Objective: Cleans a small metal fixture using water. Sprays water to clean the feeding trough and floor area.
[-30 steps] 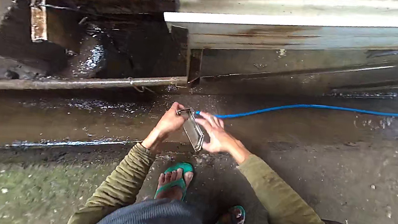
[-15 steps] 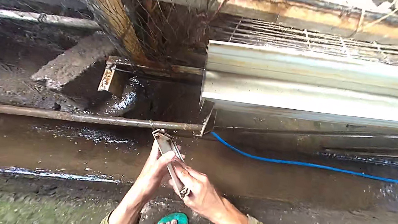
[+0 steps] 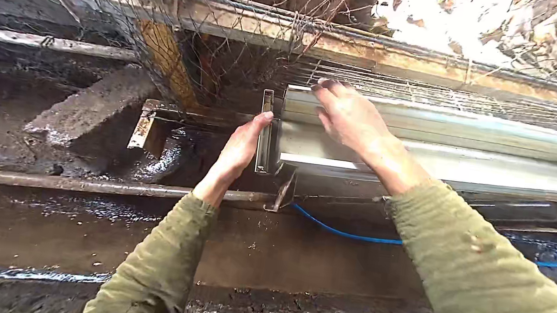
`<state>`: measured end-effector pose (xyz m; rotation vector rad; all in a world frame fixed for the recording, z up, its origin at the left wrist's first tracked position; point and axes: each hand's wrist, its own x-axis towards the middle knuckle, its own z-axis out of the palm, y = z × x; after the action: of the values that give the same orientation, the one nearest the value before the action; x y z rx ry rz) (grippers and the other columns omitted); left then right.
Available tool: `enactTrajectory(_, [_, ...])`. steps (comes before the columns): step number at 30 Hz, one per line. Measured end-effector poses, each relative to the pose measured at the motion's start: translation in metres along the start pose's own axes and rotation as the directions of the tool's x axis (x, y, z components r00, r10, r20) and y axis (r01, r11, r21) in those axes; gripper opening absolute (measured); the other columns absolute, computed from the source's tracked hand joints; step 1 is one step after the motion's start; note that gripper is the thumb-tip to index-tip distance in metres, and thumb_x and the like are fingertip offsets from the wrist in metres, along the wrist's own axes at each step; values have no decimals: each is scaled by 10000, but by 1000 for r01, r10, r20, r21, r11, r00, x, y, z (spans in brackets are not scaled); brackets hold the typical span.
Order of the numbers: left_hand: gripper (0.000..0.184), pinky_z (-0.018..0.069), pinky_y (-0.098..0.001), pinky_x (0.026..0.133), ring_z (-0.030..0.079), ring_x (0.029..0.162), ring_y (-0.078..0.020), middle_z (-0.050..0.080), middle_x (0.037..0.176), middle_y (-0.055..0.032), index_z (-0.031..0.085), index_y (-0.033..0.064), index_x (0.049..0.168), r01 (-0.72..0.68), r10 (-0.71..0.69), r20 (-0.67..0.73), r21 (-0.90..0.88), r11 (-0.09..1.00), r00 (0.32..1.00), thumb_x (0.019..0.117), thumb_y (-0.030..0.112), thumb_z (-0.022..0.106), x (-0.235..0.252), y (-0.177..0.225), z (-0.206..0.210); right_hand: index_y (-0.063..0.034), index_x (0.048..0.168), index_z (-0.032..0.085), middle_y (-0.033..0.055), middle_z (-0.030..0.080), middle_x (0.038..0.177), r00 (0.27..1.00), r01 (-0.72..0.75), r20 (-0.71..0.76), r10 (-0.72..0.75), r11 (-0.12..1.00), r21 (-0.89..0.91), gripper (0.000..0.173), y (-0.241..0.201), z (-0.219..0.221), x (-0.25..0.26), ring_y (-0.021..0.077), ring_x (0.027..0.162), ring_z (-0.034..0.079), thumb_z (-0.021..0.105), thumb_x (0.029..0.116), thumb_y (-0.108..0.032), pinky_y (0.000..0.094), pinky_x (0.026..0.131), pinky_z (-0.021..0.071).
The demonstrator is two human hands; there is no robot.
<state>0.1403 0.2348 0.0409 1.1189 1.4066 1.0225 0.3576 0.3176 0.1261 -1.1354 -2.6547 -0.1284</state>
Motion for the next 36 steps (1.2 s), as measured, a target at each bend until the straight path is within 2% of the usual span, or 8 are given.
enactTrajectory(2, [742,571,-452,747,678,900,-160,711,1049,-46,682,201,1220,9,-8,-17,16,1000,1000,970,784,298,4,2,4,-24,1261,685,232,674,1257,999,-13,40,14,1000,-27,297,3,4,14,429,1208,634,637,1000,-157,596,960,524])
enactTrajectory(6, [787,555,-446,688,664,840,-172,704,990,-63,698,175,1146,17,-16,-25,48,999,1000,945,821,296,5,4,7,-30,1142,732,212,700,1114,999,-4,36,5,999,-37,222,5,8,28,409,1101,665,633,1016,-183,574,908,531])
enactTrajectory(12, [819,568,-465,704,686,830,-176,720,949,-60,726,174,1090,-2,4,-23,83,997,1000,934,838,274,13,3,9,24,1090,712,224,711,1099,991,128,-44,-129,991,-27,215,12,13,23,416,1095,676,582,1033,-137,537,931,541])
enactTrajectory(17, [735,566,-350,610,675,732,-95,716,887,-2,715,193,1071,-47,47,1,40,998,999,983,772,270,12,1,7,36,981,724,222,719,1039,993,117,-12,-117,993,-31,193,9,8,29,408,1056,688,600,1015,-108,532,885,553])
enactTrajectory(22, [721,576,-420,756,684,862,-126,708,952,-32,702,141,1113,-39,40,-9,66,997,999,1021,701,258,19,11,11,45,936,723,227,716,1010,994,107,-5,-107,994,-38,205,8,11,35,411,1038,691,590,1012,-91,541,871,552])
enactTrajectory(27, [756,578,-431,795,691,913,-134,714,1008,-44,689,143,1151,-23,24,-7,139,990,1000,1023,711,207,21,18,15,45,947,725,225,710,1008,988,147,-34,-148,989,-20,200,10,15,36,408,1047,681,565,1011,-56,536,883,539])
enactTrajectory(30, [842,511,-569,955,666,1110,-247,701,1162,-139,685,90,1230,-6,3,13,225,974,1000,1008,738,195,25,21,20,37,899,714,217,717,964,965,237,-113,-237,971,-17,184,15,21,32,410,1015,689,573,994,-31,527,845,543])
enactTrajectory(36, [893,527,-573,934,651,1162,-229,678,1274,-93,647,186,1325,17,-22,18,251,968,1000,958,811,126,8,23,19,33,938,747,216,726,1024,982,181,-63,-176,978,103,179,12,16,34,395,1052,690,595,993,-45,525,940,539])
